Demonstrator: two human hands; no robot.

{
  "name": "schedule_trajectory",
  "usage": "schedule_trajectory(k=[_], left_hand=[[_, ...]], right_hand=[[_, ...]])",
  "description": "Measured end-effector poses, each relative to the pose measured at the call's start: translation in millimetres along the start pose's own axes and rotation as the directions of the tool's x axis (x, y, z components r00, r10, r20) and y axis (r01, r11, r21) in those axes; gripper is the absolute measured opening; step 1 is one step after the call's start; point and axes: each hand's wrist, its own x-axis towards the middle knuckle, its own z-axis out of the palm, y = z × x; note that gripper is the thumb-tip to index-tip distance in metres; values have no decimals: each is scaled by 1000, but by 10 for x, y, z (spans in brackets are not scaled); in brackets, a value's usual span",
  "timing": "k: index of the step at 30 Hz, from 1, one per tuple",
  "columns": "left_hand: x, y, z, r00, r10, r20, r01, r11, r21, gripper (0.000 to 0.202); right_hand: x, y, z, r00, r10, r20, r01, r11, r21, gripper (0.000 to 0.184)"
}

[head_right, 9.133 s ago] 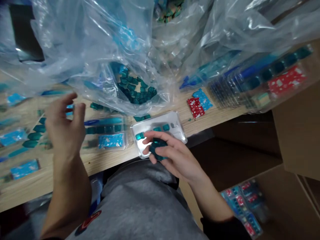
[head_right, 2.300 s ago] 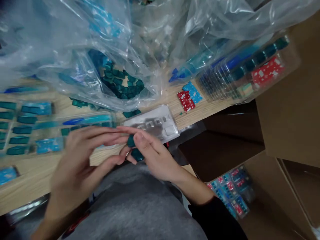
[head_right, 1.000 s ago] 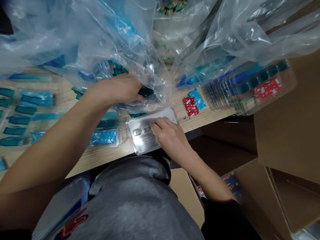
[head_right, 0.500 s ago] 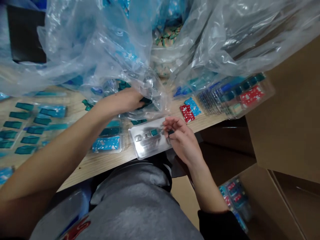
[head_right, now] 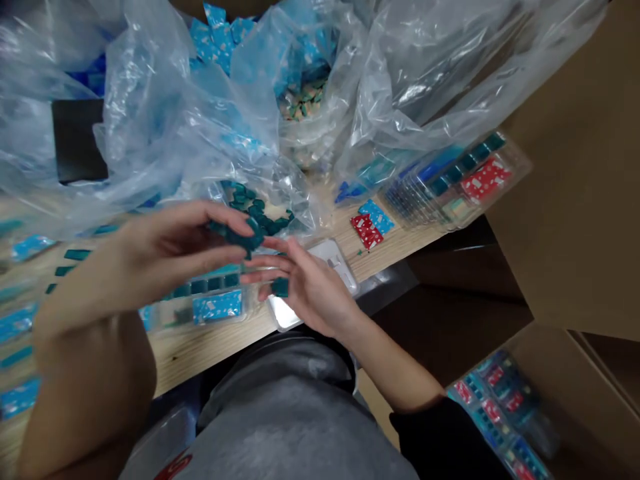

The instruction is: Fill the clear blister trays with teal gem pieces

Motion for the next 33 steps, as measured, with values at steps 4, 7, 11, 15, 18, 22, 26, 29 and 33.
schedule_trajectory(k=[4, 7, 11, 15, 18, 22, 26, 29, 33], left_hand=[[-297, 40, 189, 996, 58, -74, -50, 993, 105, 29], [-398, -4, 258, 985, 111, -131, -80, 972, 222, 37], [-486, -21, 218, 981, 105, -163, -75, 981, 182, 38], [-556, 13, 249, 975, 66, -213, -55, 997, 57, 37], [-589, 31, 317, 943, 145, -298, -97, 980, 172, 26], [-647, -62, 344, 881, 225, -417, -118, 957, 265, 23], [-745, -272, 393, 951, 81, -299, -26, 983, 183, 29], [-782, -401, 532, 970, 75, -233, -17, 970, 243, 27], [-735, -485, 759, 964, 153, -218, -47, 902, 429, 18]], right_hand=[[143, 74, 156, 997, -23, 77, 23, 1000, 4, 50], [130, 103, 174, 998, -37, 59, 38, 999, -24, 42], [35, 87, 139, 996, -71, 61, 76, 994, -78, 22], [-47, 93, 153, 986, -157, 60, 163, 979, -119, 29], [-88, 115, 181, 985, -159, 67, 165, 982, -88, 30], [-153, 88, 111, 990, -125, 67, 127, 991, -34, 21], [-266, 16, -128, 969, -191, -156, 176, 979, -105, 13], [-343, 15, -305, 937, -198, -287, 155, 974, -166, 13], [-379, 85, -426, 915, -212, -344, 160, 972, -175, 17]])
